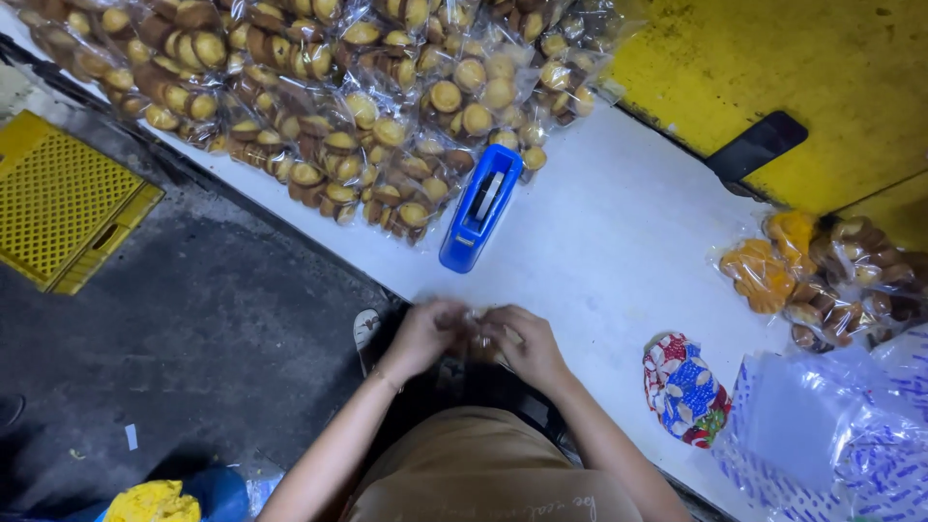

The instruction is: Sealing small plastic bags filled with pastries using a manual tape sealer at a packaging station.

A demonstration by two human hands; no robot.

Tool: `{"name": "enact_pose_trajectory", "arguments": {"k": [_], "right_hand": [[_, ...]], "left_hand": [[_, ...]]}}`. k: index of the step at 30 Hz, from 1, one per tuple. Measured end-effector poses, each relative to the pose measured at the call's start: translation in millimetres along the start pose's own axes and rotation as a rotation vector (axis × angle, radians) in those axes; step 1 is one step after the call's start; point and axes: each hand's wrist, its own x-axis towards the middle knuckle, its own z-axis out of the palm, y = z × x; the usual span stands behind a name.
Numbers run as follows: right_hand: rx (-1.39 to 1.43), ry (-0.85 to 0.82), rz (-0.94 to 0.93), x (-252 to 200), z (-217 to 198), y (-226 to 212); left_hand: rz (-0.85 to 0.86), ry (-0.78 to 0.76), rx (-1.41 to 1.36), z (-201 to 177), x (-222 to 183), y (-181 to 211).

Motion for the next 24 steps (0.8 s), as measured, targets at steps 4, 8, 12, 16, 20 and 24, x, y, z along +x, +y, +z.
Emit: {"name": "enact_pose_trajectory", "arguments": {"k": [4, 8, 12, 16, 20, 24], "right_hand": [[-0.408, 0.212, -0.537, 18.2, 19.0, 18.2], [-0.465, 0.256, -0.485, 16.9, 28.2, 36.3], [-0.525, 0.226, -0.381, 20.7, 22.4, 27.1], [-0.392, 0.181, -0.234, 31.3, 27.7, 41.1], [-0.216, 0.379, -0.139, 30.2, 18.8, 35.8], [0.091, 0.171, 0.033, -71.7, -43.2, 17.9]], "left_hand": [[0.156, 0.206, 0.446, -9.2, -0.5, 49.2], [0.327, 0.328, 0.713, 5.1, -11.0, 47.6], [0.304, 0.421, 0.778, 20.1, 11.9, -27.1], [0.208, 0.387, 0.375, 29.5, 25.1, -38.1], [0.026, 0.412, 0.079, 42.5, 39.2, -55.2], [-0.049, 0.461, 0.001, 14.2, 17.3, -45.8]]}}
